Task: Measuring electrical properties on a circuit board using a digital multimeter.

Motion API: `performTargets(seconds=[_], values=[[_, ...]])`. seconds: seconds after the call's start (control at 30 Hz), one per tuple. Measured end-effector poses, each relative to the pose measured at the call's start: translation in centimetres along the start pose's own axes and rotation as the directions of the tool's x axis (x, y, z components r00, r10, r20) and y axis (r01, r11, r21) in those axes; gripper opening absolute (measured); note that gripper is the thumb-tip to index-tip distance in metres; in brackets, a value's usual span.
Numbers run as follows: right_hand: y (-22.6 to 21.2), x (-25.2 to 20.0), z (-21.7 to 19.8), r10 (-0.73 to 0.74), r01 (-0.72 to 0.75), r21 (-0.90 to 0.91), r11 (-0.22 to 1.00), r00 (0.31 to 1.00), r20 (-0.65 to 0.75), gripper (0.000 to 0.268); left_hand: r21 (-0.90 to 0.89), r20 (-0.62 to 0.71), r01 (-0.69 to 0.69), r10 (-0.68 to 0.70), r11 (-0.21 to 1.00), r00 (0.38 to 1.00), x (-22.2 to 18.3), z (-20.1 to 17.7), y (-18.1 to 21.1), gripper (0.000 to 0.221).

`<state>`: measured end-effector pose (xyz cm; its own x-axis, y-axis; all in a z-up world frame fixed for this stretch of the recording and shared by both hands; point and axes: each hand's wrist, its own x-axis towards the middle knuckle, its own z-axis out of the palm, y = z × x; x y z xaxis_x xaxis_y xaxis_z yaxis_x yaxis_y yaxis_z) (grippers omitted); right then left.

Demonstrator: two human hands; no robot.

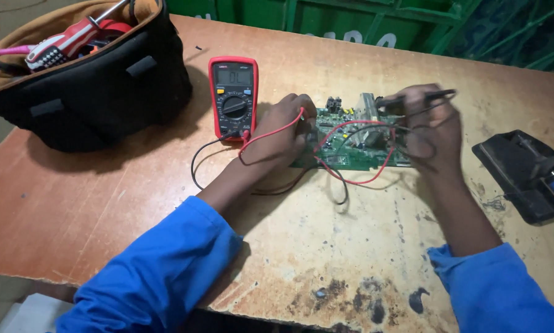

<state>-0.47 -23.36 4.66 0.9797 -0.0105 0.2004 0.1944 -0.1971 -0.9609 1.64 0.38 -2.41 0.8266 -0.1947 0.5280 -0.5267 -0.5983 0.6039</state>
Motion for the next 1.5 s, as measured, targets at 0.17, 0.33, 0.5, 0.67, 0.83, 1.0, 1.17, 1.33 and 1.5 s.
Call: performTargets(seconds=[0.17, 0.33, 0.5, 0.67, 0.83, 1.0, 1.17, 1.33, 1.5], values=[[3.8, 2.8, -2.2, -0.301, 0.296, -0.107, 0.949, 0.953, -0.037, 0.029, -0.018, -0.007, -0.017, 0.017, 1.000, 1.000, 0.0, 0.2, 0.1, 0.012], [1.9, 0.4, -0.7, -0.263, 0.250, -0.184, 0.950, 0.964, -0.048, 0.020, -0.063, -0.018, -0.070, 0.069, 0.996, 0.997, -0.2, 0.1, 0.0, 0.020], [2.6, 0.3, -0.2, -0.274, 0.274, -0.071, 0.959, 0.962, 0.008, 0.009, -0.071, 0.016, -0.003, 0.005, 0.997, 1.000, -0.8, 0.1, 1.1, 0.015], [3.7, 1.1, 0.0, -0.134, 0.114, -0.227, 0.967, 0.988, -0.075, 0.011, -0.088, -0.079, -0.159, 0.152, 0.983, 0.985, -0.8, 0.8, -0.6, 0.019], [4.9, 1.6, -0.2, -0.199, 0.179, -0.237, 0.955, 0.978, -0.063, 0.015, -0.161, -0.150, -0.235, 0.212, 0.959, 0.966, -0.8, 1.3, -1.1, 0.012], [5.9, 1.9, 0.1, -0.199, 0.177, -0.224, 0.958, 0.977, -0.078, 0.013, -0.084, -0.151, -0.176, 0.162, 0.981, 0.975, -1.1, 1.1, -0.7, 0.011], [6.3, 2.4, 0.6, -0.284, 0.260, -0.202, 0.944, 0.953, -0.102, 0.014, -0.010, -0.208, -0.183, 0.177, 0.983, 0.962, -0.7, 1.7, -1.7, 0.012], [5.8, 2.1, 0.9, -0.472, 0.415, -0.367, 0.833, 0.878, -0.081, 0.019, 0.159, -0.096, -0.045, 0.061, 0.986, 0.994, -1.2, -0.8, 0.8, 0.012], [4.5, 1.1, 1.9, -0.382, 0.259, -0.482, 0.837, 0.908, -0.175, 0.022, 0.181, -0.110, 0.025, -0.005, 0.983, 0.994, -0.6, 0.7, -0.6, 0.011]])
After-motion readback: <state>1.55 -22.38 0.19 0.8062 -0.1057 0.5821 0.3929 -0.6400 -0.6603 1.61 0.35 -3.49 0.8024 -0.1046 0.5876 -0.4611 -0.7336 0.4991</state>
